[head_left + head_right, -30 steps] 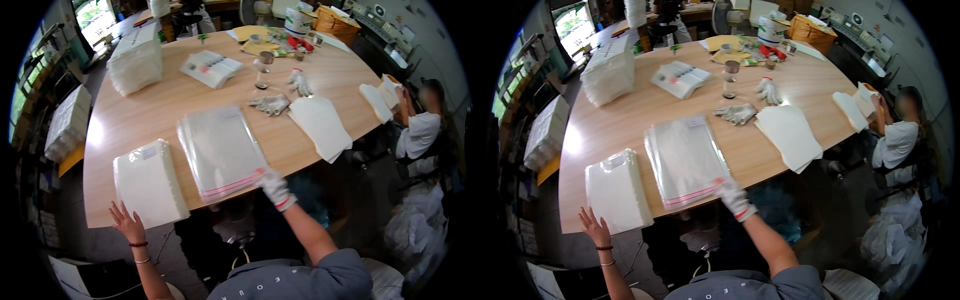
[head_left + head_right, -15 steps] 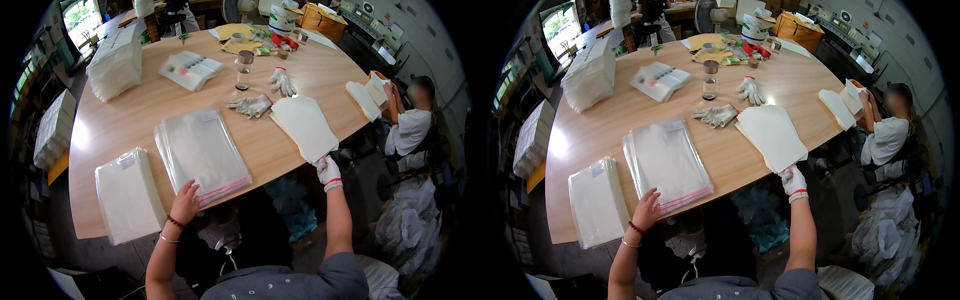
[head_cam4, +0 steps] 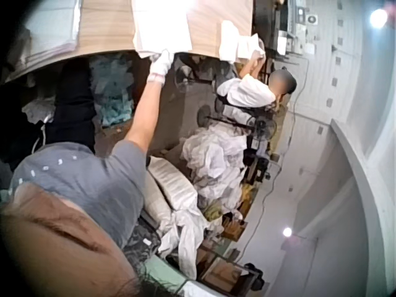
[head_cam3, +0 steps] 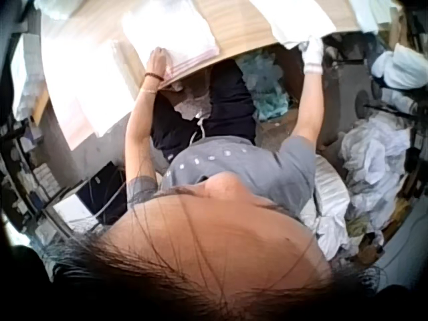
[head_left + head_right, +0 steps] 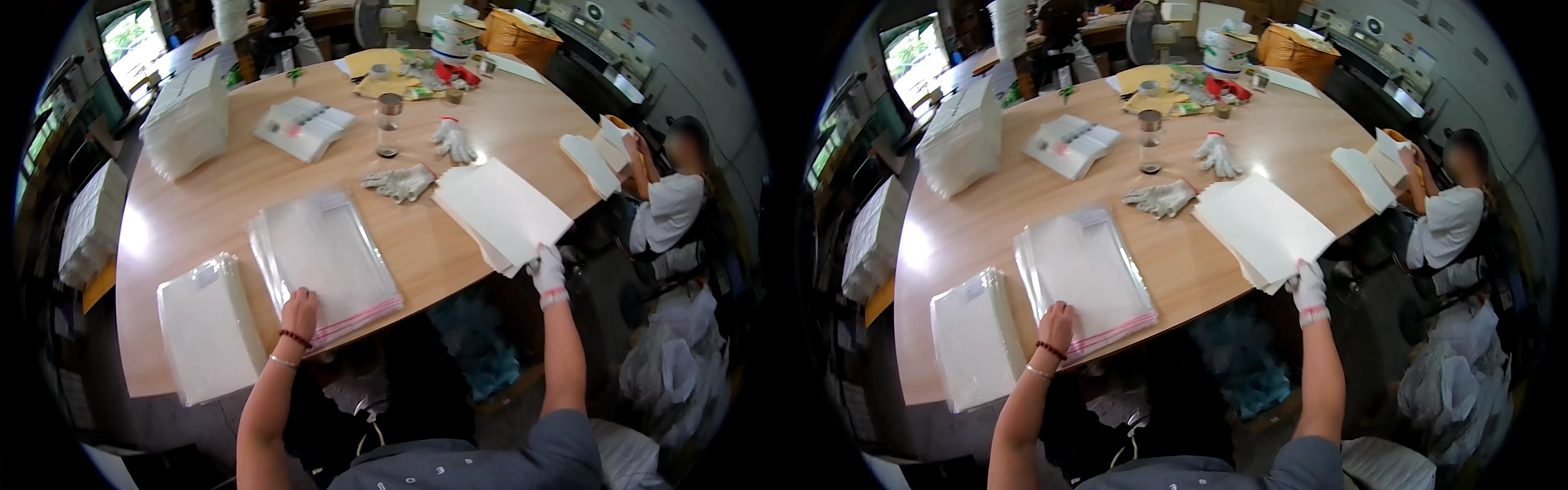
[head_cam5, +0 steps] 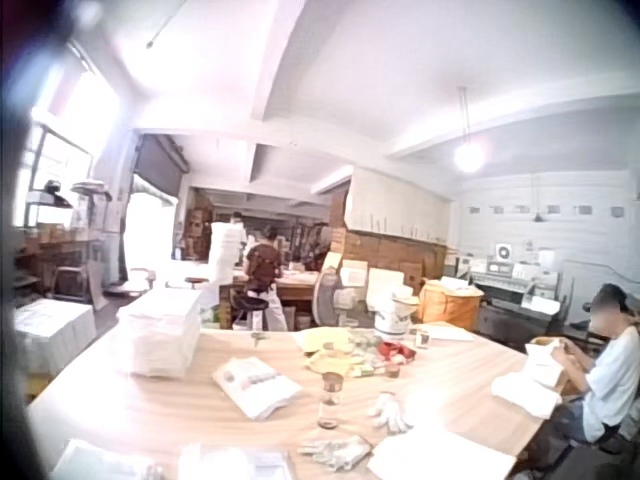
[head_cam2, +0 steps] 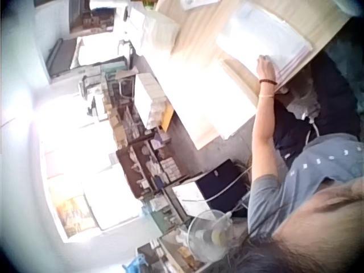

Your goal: The person repeatedly picks up white sheets and places them into clear plastic bags on a table. They handle the sheets one at a time, insert them into the bags, and set the filled bags aside. Another person sits across the table handling similar items.

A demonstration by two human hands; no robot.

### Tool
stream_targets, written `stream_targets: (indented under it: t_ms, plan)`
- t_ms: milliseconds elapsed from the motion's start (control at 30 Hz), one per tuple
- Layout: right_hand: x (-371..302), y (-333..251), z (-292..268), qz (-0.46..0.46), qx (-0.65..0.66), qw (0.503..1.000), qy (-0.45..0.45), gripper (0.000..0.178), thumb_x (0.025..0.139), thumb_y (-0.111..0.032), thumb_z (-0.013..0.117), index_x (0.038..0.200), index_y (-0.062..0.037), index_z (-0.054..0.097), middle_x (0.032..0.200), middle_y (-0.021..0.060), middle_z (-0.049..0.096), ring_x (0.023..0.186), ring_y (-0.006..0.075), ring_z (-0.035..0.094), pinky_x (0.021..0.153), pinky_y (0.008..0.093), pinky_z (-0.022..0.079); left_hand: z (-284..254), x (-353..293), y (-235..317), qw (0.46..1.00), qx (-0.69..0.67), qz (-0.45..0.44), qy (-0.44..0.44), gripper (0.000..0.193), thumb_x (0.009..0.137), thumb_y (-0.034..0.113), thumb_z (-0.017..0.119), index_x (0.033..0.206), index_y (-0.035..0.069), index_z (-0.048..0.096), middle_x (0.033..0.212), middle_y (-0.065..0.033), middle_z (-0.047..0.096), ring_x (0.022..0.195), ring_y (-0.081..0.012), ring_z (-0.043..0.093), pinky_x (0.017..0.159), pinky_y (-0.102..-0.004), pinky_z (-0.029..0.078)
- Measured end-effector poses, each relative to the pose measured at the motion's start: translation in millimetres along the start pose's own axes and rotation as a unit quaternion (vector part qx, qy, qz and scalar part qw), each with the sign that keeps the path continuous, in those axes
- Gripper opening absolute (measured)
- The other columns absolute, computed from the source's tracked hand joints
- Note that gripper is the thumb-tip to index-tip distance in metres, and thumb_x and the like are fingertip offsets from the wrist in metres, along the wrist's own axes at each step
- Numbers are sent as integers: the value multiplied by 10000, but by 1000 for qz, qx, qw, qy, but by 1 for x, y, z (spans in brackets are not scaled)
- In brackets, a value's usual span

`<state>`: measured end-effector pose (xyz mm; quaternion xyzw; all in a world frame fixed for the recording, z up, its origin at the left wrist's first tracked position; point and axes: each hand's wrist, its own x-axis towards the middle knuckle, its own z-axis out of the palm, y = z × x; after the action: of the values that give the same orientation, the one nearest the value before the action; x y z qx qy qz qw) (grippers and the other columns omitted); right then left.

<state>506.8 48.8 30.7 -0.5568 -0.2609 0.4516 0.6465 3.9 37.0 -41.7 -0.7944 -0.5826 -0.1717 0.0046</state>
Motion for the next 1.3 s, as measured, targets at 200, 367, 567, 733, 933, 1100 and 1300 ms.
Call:
stream_targets:
  t_ms: [200, 367, 567, 733, 933, 1100, 1300]
  plan:
    - [-154, 6, 19, 23, -67, 988, -135, 253, 868, -172, 495, 1062, -17, 542, 825, 47, 595, 643, 115, 543, 573, 259, 450, 3, 7, -18, 1000, -22, -17, -6, 57, 776, 102, 515, 796, 76, 561, 796, -97, 586, 800, -279, 574, 710, -398, 458]
    - [-226, 39, 40, 237, 9, 947, -215, 341, 814, -183, 556, 1086, 22, 546, 1001, 89, 602, 893, 175, 577, 789, 294, 467, -5, 0, -17, 998, -55, -16, 10, 108, 774, 92, 519, 843, 63, 598, 885, -102, 590, 867, -278, 561, 733, -393, 459]
    - [-247, 71, 56, 242, 88, 959, -116, 226, 865, -144, 477, 1066, -46, 512, 908, 68, 592, 702, 153, 586, 531, 247, 454, -29, -25, -5, 967, -51, -221, 111, 137, 794, 139, 554, 846, 17, 587, 1009, -142, 576, 965, -301, 541, 739, -369, 468]
    - [-264, 73, 73, 216, 99, 968, -85, 205, 891, -131, 438, 1068, -43, 491, 851, 66, 574, 618, 146, 549, 484, 272, 449, -47, -24, -1, 754, -559, -342, -42, 210, 844, 135, 546, 890, -68, 575, 721, -90, 628, 573, -107, 577, 450, -251, 450]
    - [-271, 64, 95, 242, 101, 960, -97, 176, 920, -137, 395, 1027, -25, 479, 665, 41, 513, 485, 122, 468, 419, 265, 412, 11, -51, 63, 763, -560, -284, 152, 150, 864, 115, 539, 929, -15, 576, 735, -83, 611, 672, -115, 597, 581, -239, 485]
    - [-282, 61, 92, 269, 75, 951, -134, 173, 928, -156, 406, 999, -20, 485, 627, 28, 484, 479, 107, 456, 432, 267, 429, 99, -43, 92, 809, -556, -189, 15, 274, 863, 115, 548, 1099, -25, 527, 1049, -93, 592, 884, -153, 588, 764, -284, 488]
    - [-260, 113, 122, 341, 122, 918, -159, 148, 925, -104, 401, 1044, -76, 484, 765, 49, 532, 618, 147, 504, 548, 341, 449, 119, -99, 137, 553, -766, -324, -34, 308, 869, 137, 554, 1140, -6, 523, 1078, -84, 586, 921, -154, 570, 787, -289, 478]
